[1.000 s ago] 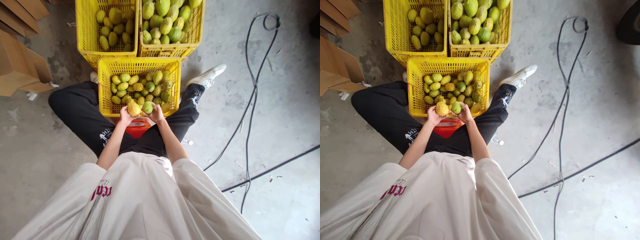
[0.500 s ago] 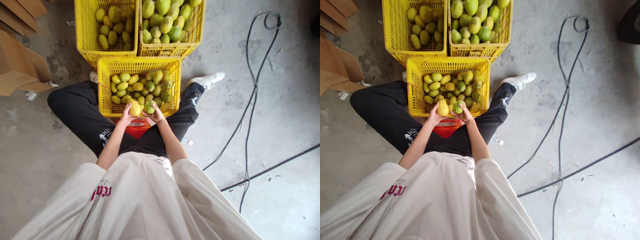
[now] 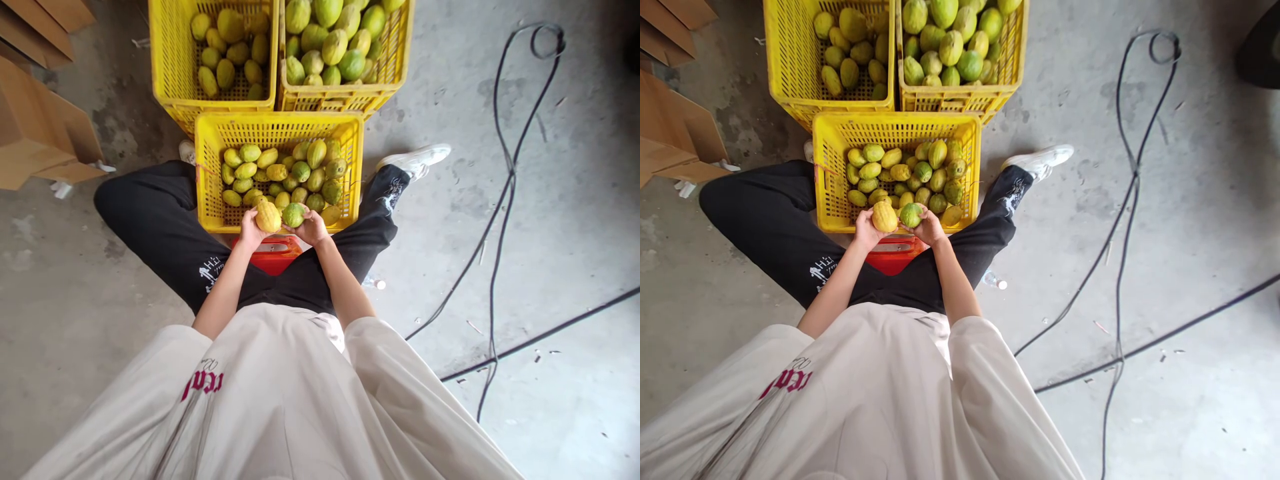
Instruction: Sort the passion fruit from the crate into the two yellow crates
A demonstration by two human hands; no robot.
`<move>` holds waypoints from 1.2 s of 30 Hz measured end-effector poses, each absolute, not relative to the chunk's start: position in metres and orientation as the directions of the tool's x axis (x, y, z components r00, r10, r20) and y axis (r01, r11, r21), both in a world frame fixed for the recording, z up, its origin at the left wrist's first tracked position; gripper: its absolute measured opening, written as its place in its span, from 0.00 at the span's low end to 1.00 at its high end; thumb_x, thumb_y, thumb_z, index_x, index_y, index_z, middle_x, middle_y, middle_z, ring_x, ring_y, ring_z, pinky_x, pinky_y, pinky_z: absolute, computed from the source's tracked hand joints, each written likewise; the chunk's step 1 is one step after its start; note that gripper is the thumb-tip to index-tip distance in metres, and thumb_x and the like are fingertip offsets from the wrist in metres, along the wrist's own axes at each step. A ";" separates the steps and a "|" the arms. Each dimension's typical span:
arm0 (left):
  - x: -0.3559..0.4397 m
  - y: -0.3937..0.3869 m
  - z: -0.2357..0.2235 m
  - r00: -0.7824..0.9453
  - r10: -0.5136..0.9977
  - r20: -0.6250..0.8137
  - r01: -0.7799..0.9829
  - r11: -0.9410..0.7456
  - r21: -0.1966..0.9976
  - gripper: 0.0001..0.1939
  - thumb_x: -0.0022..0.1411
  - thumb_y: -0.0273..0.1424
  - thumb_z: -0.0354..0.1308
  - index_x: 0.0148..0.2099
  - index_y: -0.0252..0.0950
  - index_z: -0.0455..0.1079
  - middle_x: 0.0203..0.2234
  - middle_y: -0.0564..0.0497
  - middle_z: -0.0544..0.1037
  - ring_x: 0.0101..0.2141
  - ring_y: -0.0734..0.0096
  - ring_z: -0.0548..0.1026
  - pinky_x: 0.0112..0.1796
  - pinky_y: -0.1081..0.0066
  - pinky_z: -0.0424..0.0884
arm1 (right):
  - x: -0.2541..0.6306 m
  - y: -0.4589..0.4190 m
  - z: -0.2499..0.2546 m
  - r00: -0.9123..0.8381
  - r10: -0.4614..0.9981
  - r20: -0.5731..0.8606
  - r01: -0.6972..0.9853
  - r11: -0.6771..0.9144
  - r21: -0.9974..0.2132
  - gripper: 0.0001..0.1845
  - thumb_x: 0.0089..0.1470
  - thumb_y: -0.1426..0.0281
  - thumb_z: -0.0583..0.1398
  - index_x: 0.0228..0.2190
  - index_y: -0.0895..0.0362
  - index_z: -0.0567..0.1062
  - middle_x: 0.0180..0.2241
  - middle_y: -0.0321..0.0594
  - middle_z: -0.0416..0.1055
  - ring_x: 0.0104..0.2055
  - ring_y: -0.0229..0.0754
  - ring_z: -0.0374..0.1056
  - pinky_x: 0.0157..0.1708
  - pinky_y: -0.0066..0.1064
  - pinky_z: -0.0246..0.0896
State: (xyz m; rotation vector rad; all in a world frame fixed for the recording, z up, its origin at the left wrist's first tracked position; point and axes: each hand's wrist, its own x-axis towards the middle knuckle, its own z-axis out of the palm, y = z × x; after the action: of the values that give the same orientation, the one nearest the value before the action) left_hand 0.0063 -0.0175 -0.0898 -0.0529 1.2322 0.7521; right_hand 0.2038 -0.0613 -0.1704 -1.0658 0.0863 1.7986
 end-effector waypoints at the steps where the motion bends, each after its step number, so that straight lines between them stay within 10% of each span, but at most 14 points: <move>1: 0.007 -0.018 -0.091 0.102 0.496 -0.863 -0.539 0.756 0.370 0.24 0.72 0.36 0.66 0.67 0.45 0.80 0.55 0.44 0.92 0.63 0.44 0.92 0.58 0.54 0.92 | 0.202 -0.061 -0.169 -0.098 0.713 -0.694 -0.767 -0.499 -0.404 0.26 0.49 0.66 0.77 0.47 0.43 0.76 0.48 0.37 0.89 0.64 0.65 0.87 0.59 0.64 0.95; 9: 0.010 -0.020 -0.094 0.016 0.502 -0.865 -0.467 0.768 0.437 0.14 0.69 0.33 0.75 0.54 0.40 0.84 0.48 0.47 0.91 0.60 0.55 0.90 0.56 0.67 0.87 | 0.201 -0.064 -0.168 -0.042 0.729 -0.683 -0.685 -0.519 -0.511 0.31 0.52 0.55 0.85 0.48 0.42 0.75 0.46 0.35 0.87 0.61 0.56 0.87 0.43 0.38 0.90; 20: 0.013 -0.020 -0.085 0.051 0.524 -0.850 -0.513 0.744 0.428 0.34 0.66 0.25 0.76 0.70 0.52 0.79 0.62 0.54 0.91 0.63 0.58 0.90 0.59 0.65 0.87 | 0.204 -0.067 -0.168 -0.114 0.745 -0.657 -0.698 -0.531 -0.481 0.41 0.42 0.61 0.91 0.47 0.42 0.74 0.46 0.33 0.87 0.62 0.60 0.89 0.58 0.52 0.94; 26: 0.011 -0.016 -0.081 0.066 0.505 -0.861 -0.568 0.728 0.384 0.22 0.75 0.31 0.66 0.67 0.43 0.83 0.52 0.47 0.91 0.56 0.54 0.90 0.54 0.63 0.88 | 0.202 -0.064 -0.174 -0.137 0.724 -0.677 -0.730 -0.535 -0.425 0.25 0.49 0.59 0.78 0.47 0.44 0.78 0.49 0.42 0.90 0.65 0.66 0.87 0.61 0.63 0.94; 36: 0.012 -0.016 -0.083 0.025 0.524 -0.851 -0.467 0.759 0.454 0.18 0.87 0.30 0.65 0.73 0.44 0.81 0.69 0.46 0.90 0.69 0.59 0.88 0.47 0.71 0.87 | 0.211 -0.069 -0.187 -0.135 0.795 -0.591 -0.664 -0.515 -0.542 0.43 0.44 0.49 0.91 0.49 0.42 0.75 0.47 0.35 0.87 0.59 0.58 0.88 0.48 0.44 0.93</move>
State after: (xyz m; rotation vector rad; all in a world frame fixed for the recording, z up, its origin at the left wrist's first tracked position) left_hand 0.0120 -0.0161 -0.0835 0.0516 1.3428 0.7672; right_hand 0.2105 -0.0688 -0.1866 -1.0762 -0.1807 1.8235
